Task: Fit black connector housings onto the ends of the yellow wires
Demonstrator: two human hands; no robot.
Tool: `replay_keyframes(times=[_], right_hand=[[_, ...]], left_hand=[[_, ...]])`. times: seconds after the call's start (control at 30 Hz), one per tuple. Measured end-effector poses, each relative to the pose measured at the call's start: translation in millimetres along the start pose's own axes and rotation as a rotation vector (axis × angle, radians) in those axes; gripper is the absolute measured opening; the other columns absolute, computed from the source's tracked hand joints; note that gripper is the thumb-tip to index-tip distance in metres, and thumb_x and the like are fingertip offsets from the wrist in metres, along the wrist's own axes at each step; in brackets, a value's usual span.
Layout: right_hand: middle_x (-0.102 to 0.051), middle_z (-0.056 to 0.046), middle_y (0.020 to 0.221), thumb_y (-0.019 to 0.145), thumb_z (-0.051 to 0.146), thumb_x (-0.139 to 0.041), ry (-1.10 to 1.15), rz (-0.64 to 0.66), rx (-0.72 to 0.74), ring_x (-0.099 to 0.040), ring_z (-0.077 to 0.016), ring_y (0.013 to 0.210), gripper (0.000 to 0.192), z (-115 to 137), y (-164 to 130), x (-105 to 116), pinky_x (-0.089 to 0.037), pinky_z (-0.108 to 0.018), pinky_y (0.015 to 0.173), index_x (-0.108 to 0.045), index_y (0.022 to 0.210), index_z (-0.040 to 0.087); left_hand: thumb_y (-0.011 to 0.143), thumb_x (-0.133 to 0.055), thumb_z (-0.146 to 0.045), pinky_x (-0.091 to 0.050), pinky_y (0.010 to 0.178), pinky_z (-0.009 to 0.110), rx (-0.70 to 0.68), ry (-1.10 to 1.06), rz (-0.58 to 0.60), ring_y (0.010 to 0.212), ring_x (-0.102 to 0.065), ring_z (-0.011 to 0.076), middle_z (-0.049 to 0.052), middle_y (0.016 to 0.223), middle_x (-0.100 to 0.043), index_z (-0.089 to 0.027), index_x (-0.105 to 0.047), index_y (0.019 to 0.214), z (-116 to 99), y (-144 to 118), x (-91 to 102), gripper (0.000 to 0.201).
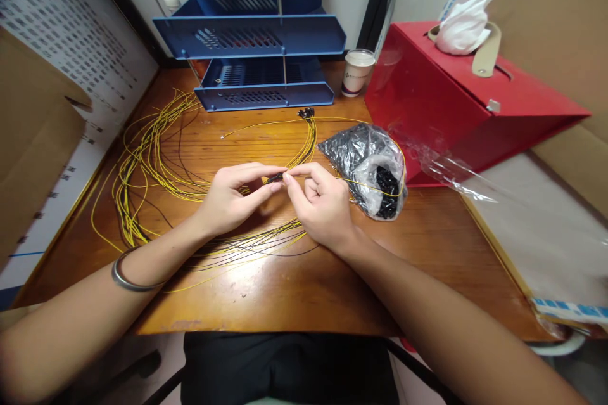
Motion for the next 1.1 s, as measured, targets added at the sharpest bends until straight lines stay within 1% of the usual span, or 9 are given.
replay_keyframes(times=[0.23,0.33,0.53,0.67,0.73,0.8,0.9,1.0,1.1], right_hand=[[-0.026,0.012,0.048,0.091,0.024,-0.064,0.008,0.006,-0.001,-0.024,-0.0056,0.041,0.007,-0.6,-0.6,-0.4,-0.02,-0.023,0.045,-0.065,0.087,0.018],[-0.025,0.013,0.049,0.091,0.023,-0.063,0.002,0.011,0.016,-0.024,-0.0054,0.041,0.007,0.8,-0.7,-0.9,-0.021,-0.023,0.045,-0.065,0.087,0.017],[-0.025,0.012,0.048,0.091,0.024,-0.063,-0.012,0.002,0.004,-0.024,-0.0058,0.041,0.008,0.7,0.0,0.1,-0.023,-0.023,0.045,-0.066,0.087,0.018],[-0.026,0.012,0.048,0.091,0.024,-0.064,-0.015,-0.001,0.009,-0.024,-0.0058,0.041,0.008,0.4,0.0,0.6,-0.023,-0.023,0.046,-0.067,0.087,0.018],[-0.026,0.012,0.049,0.09,0.024,-0.064,-0.016,-0.001,0.008,-0.025,-0.0058,0.042,0.008,-0.1,-0.3,0.7,-0.023,-0.023,0.046,-0.067,0.087,0.017],[-0.026,0.012,0.049,0.09,0.024,-0.064,-0.013,0.001,0.008,-0.025,-0.0057,0.042,0.008,-0.4,-0.7,0.5,-0.023,-0.023,0.045,-0.067,0.087,0.017],[-0.027,0.012,0.049,0.09,0.023,-0.064,-0.011,0.002,0.015,-0.025,-0.0056,0.042,0.007,0.0,-1.1,0.1,-0.022,-0.023,0.046,-0.067,0.087,0.017],[-0.027,0.012,0.049,0.09,0.023,-0.064,-0.018,0.008,0.015,-0.025,-0.0056,0.042,0.007,0.7,-1.3,-0.4,-0.022,-0.023,0.046,-0.067,0.087,0.017],[-0.027,0.012,0.049,0.09,0.023,-0.064,-0.022,0.015,0.008,-0.025,-0.0054,0.042,0.007,0.9,-1.1,-0.8,-0.022,-0.023,0.046,-0.067,0.087,0.017]], left_hand=[[0.092,-0.066,-0.024,-0.048,0.063,0.021,-0.005,0.0,-0.01,0.064,-0.062,0.0104,0.006,0.086,-0.078,-0.016,-0.078,0.109,-0.8,0.6,0.9,0.023],[0.091,-0.067,-0.025,-0.047,0.06,0.021,0.025,-0.007,-0.03,0.06,-0.06,0.0091,0.006,0.088,-0.078,-0.015,-0.078,0.108,-0.2,0.8,2.0,0.022],[0.089,-0.07,-0.025,-0.046,0.055,0.02,0.066,-0.03,-0.079,0.055,-0.057,0.0079,0.004,0.083,-0.078,-0.016,-0.078,0.104,3.5,-0.3,2.7,0.02],[0.088,-0.071,-0.026,-0.046,0.052,0.019,0.089,-0.052,-0.083,0.051,-0.057,0.0075,0.003,0.079,-0.078,-0.016,-0.078,0.103,4.5,-1.0,2.1,0.019],[0.088,-0.071,-0.026,-0.049,0.055,0.019,0.099,-0.065,-0.074,0.056,-0.062,0.0088,0.004,0.083,-0.079,-0.016,-0.078,0.102,3.5,-1.0,1.7,0.018],[0.088,-0.07,-0.025,-0.054,0.061,0.019,0.112,-0.086,-0.062,0.066,-0.069,0.0113,0.005,0.089,-0.08,-0.015,-0.078,0.101,2.4,-0.9,1.1,0.018],[0.088,-0.07,-0.024,-0.057,0.067,0.02,0.134,-0.132,-0.055,0.076,-0.074,0.0139,0.006,0.092,-0.08,-0.014,-0.077,0.102,2.1,-1.1,0.3,0.018],[0.088,-0.071,-0.025,-0.059,0.069,0.02,0.131,-0.134,-0.064,0.076,-0.075,0.0144,0.006,0.09,-0.08,-0.014,-0.077,0.102,2.1,-1.7,0.5,0.018],[0.089,-0.07,-0.024,-0.059,0.068,0.02,0.099,-0.083,-0.06,0.07,-0.074,0.0129,0.005,0.088,-0.08,-0.014,-0.077,0.101,1.2,-2.0,0.7,0.018]])
Point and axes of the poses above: each hand's wrist, its own y-axis towards the middle knuckle, its own x-axis out of the back of the hand, z = x × y, the point moved 5 cm from there along y, towards the middle knuckle
